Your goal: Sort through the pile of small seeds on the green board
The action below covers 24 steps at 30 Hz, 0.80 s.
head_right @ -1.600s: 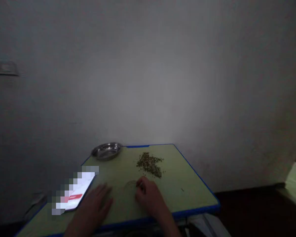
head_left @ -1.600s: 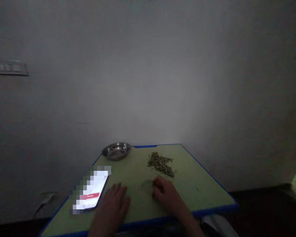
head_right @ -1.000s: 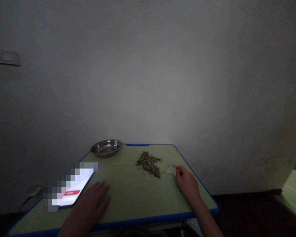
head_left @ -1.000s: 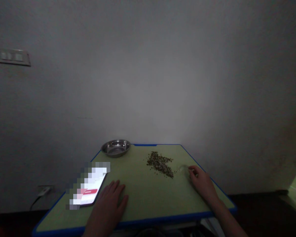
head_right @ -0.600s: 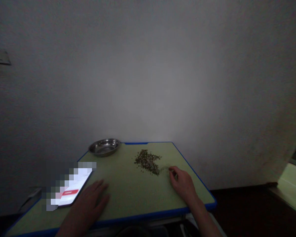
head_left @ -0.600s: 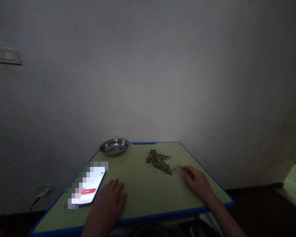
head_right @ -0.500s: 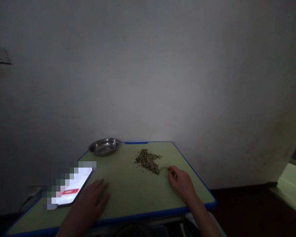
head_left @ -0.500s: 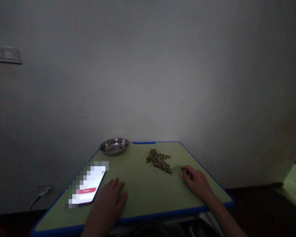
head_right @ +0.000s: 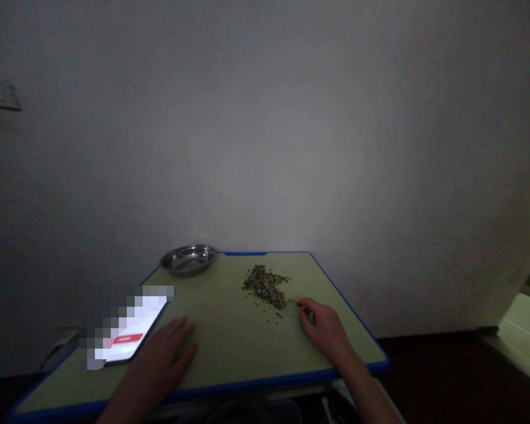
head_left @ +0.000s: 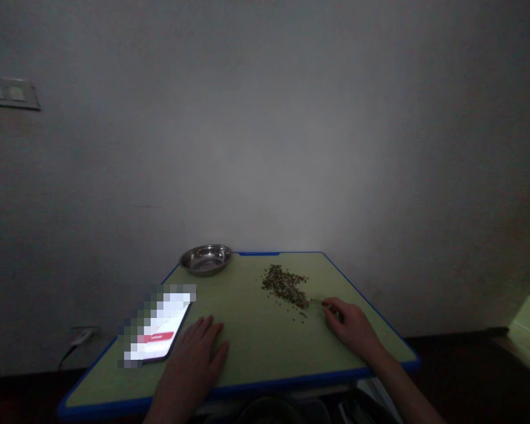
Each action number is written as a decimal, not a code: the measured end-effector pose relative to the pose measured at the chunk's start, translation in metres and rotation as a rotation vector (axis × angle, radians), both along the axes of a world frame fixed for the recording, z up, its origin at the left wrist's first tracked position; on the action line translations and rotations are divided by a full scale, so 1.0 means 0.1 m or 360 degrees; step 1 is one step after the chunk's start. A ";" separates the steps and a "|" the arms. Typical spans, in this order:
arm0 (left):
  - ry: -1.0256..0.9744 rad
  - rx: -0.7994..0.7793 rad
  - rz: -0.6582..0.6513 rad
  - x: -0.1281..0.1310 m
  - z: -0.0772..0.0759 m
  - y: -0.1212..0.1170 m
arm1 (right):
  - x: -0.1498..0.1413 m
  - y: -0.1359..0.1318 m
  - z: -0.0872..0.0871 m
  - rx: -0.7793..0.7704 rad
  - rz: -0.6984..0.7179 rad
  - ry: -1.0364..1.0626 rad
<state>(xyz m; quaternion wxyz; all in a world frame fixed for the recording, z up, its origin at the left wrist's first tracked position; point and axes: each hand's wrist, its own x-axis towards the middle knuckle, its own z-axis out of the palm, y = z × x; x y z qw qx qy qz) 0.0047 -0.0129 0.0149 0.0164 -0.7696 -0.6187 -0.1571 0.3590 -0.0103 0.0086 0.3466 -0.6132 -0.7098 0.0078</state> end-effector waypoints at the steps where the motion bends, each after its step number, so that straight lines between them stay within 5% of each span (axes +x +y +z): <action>1: 0.0002 -0.0010 0.0002 0.01 0.01 -0.01 | 0.00 -0.01 0.00 -0.0006 0.0024 -0.0012; 14: -0.0072 0.0057 -0.0015 -0.01 -0.04 0.00 | -0.01 -0.07 0.10 -0.0131 0.0165 0.0132; 24: -0.0106 0.0080 -0.0034 0.00 -0.02 -0.03 | -0.13 0.07 0.08 -0.0116 0.0039 0.0073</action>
